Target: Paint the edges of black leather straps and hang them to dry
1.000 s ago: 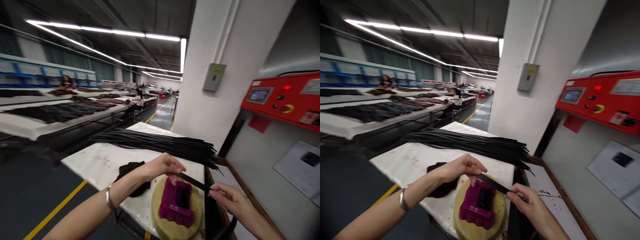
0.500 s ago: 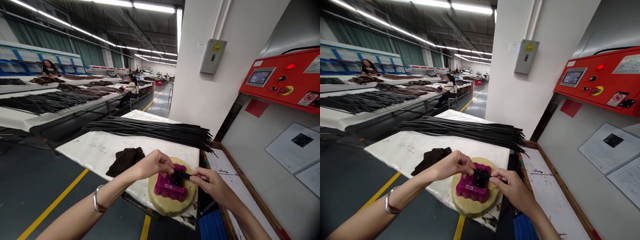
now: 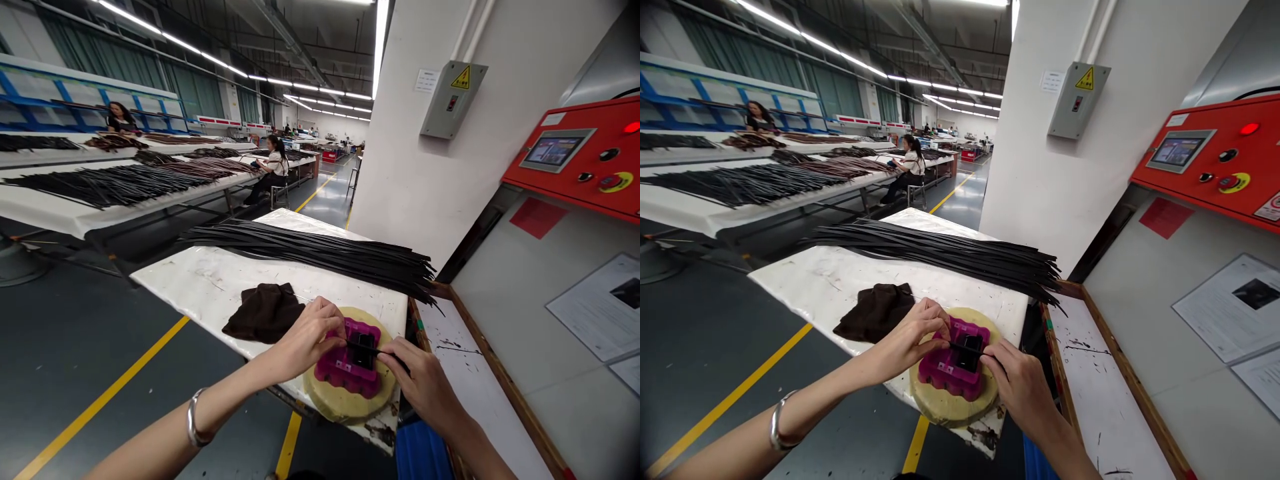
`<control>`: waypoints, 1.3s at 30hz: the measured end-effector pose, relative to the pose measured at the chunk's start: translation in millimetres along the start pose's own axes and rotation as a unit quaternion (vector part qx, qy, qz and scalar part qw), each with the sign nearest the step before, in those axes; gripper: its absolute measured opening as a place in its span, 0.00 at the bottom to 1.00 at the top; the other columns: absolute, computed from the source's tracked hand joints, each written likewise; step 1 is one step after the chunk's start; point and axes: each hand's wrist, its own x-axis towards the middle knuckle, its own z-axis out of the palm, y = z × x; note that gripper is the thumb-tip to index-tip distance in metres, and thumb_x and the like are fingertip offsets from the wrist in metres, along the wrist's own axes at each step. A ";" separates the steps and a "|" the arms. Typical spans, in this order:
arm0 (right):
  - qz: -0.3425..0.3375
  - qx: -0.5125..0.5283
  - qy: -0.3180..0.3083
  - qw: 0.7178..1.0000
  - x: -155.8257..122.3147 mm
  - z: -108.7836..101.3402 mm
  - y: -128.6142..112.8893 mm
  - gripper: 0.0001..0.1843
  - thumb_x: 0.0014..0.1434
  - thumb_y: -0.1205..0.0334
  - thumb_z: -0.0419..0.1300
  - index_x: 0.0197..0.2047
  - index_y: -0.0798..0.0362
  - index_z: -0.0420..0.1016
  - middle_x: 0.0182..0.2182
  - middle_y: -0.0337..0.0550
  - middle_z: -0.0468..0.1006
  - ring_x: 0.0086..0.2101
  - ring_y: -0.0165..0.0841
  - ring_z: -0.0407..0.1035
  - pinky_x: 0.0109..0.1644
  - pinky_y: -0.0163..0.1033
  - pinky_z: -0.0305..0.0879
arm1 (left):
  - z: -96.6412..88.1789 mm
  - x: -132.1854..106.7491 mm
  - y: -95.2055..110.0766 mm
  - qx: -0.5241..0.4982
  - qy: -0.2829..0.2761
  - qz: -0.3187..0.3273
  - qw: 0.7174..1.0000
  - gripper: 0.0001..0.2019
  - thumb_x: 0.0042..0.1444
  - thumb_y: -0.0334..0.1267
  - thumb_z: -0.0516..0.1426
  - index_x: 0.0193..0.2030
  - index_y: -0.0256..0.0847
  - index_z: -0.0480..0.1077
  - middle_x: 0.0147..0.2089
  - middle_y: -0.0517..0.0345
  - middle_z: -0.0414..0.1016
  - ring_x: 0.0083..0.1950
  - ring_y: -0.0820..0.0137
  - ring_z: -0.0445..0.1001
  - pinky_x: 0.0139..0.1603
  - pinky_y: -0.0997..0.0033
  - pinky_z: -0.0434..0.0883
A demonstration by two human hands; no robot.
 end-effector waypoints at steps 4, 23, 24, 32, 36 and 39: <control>-0.007 -0.013 0.009 1.000 -0.5 3.0 -1.0 0.13 0.72 0.61 0.48 0.39 0.51 0.71 0.32 0.40 0.73 0.31 0.32 0.70 0.32 0.35 0.59 | 0.1 0.2 -1.2 0.005 -0.003 0.006 1.000 0.08 0.66 0.36 0.56 0.35 0.39 0.69 0.44 0.54 0.69 0.48 0.62 0.60 0.49 0.62 0.61; -0.004 -0.024 0.022 0.999 -4.9 5.8 2.3 0.12 0.72 0.61 0.49 0.41 0.50 0.72 0.34 0.41 0.74 0.34 0.34 0.72 0.36 0.37 0.62 | -1.8 2.8 0.2 0.032 -0.015 0.019 0.999 0.07 0.66 0.35 0.55 0.36 0.40 0.70 0.46 0.54 0.69 0.49 0.62 0.60 0.51 0.60 0.60; -0.001 -0.024 0.020 0.999 -6.3 5.0 3.5 0.12 0.72 0.60 0.49 0.42 0.50 0.72 0.33 0.41 0.74 0.33 0.34 0.72 0.36 0.37 0.62 | -0.8 3.6 0.4 0.032 -0.017 0.022 0.999 0.07 0.66 0.35 0.55 0.36 0.40 0.70 0.46 0.53 0.69 0.50 0.62 0.60 0.51 0.60 0.60; 0.014 -0.060 -0.036 0.997 -17.7 -31.2 9.4 0.12 0.72 0.60 0.48 0.42 0.49 0.72 0.35 0.39 0.74 0.32 0.32 0.72 0.33 0.37 0.59 | 7.8 21.4 14.9 0.032 -0.054 0.078 0.995 0.06 0.65 0.33 0.55 0.39 0.40 0.74 0.46 0.52 0.69 0.50 0.62 0.60 0.50 0.62 0.61; -0.016 -0.147 -0.072 0.986 -8.1 -56.9 3.3 0.14 0.73 0.60 0.48 0.41 0.49 0.73 0.34 0.39 0.75 0.30 0.32 0.72 0.29 0.38 0.56 | 8.8 31.3 20.9 0.046 -0.067 0.101 0.992 0.04 0.63 0.33 0.58 0.37 0.40 0.75 0.45 0.52 0.70 0.50 0.60 0.60 0.49 0.62 0.62; -0.049 -0.225 -0.090 0.969 6.0 -75.1 -8.0 0.13 0.72 0.61 0.49 0.40 0.48 0.74 0.32 0.39 0.75 0.29 0.32 0.71 0.27 0.39 0.52 | 8.1 34.9 21.5 0.047 -0.066 0.115 0.990 0.04 0.62 0.31 0.58 0.37 0.41 0.75 0.45 0.52 0.70 0.50 0.60 0.61 0.49 0.63 0.63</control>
